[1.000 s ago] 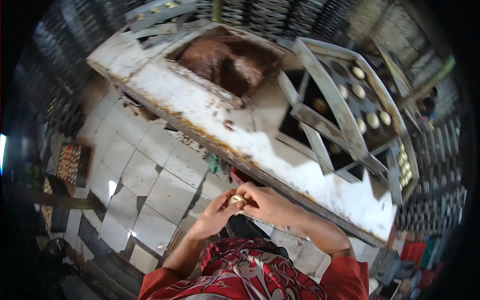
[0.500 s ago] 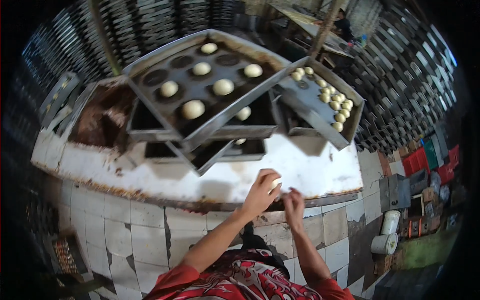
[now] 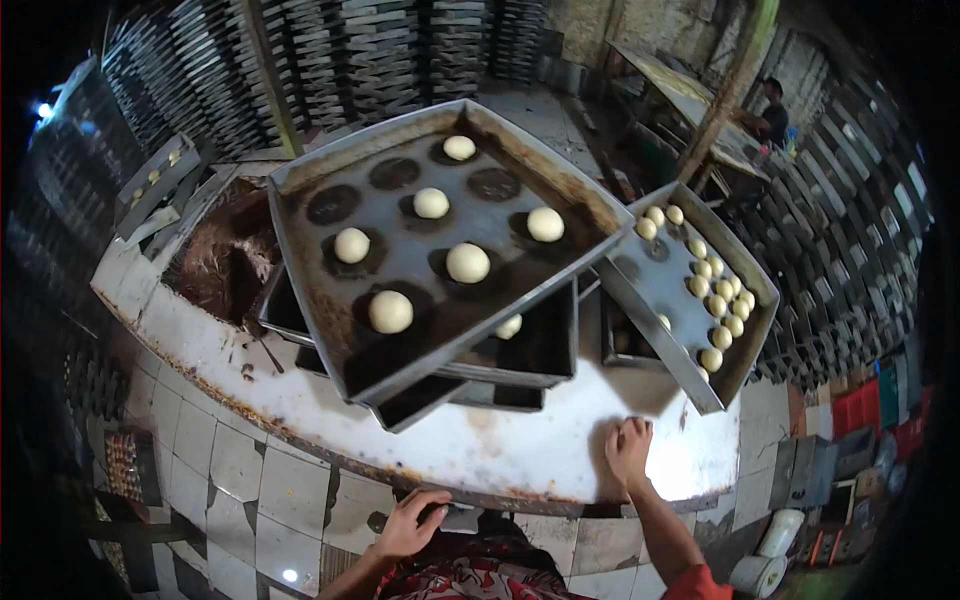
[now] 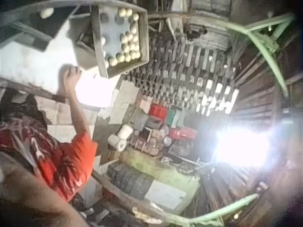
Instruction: Preparing chocolate-filled bread rolls by flattening dough, adding chocolate filling with a spoon, and arranging them on metal baking trays.
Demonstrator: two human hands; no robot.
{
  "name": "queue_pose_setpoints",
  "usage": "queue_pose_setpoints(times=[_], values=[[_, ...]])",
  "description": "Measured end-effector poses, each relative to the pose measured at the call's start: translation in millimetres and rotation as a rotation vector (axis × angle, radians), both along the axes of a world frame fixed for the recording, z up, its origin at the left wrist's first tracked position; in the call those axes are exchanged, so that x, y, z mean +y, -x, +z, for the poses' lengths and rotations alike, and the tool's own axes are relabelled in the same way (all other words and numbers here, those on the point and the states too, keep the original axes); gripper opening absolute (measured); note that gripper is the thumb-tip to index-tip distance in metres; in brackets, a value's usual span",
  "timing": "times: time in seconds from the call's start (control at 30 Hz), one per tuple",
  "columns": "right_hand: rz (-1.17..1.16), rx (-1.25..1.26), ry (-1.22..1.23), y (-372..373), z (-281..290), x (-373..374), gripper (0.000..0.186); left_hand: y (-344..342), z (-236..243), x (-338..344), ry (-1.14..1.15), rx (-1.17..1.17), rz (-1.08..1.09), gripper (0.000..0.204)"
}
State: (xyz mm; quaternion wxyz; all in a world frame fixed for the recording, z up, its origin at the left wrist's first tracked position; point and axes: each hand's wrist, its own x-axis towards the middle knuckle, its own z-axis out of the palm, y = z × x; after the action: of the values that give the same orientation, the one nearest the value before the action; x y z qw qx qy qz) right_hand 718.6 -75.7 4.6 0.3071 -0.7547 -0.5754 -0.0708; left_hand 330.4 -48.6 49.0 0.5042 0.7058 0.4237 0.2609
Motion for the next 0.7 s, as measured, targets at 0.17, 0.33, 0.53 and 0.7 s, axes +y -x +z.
queue_pose_setpoints(times=[0.17,0.33,0.53,0.7], values=[[-0.106,0.369,0.109,51,-27,26,0.019,0,27,45,0.021,-0.153,-0.323,0.027],[-0.110,0.174,0.828,78,44,-14,0.020,58,20,94,0.140,-0.151,-0.461,0.044],[0.593,0.370,0.752,116,304,128,0.038,84,31,119,0.116,-0.166,-0.609,0.053],[0.339,0.014,0.183,87,348,320,0.027,60,58,105,0.432,-0.206,-0.645,0.039]])
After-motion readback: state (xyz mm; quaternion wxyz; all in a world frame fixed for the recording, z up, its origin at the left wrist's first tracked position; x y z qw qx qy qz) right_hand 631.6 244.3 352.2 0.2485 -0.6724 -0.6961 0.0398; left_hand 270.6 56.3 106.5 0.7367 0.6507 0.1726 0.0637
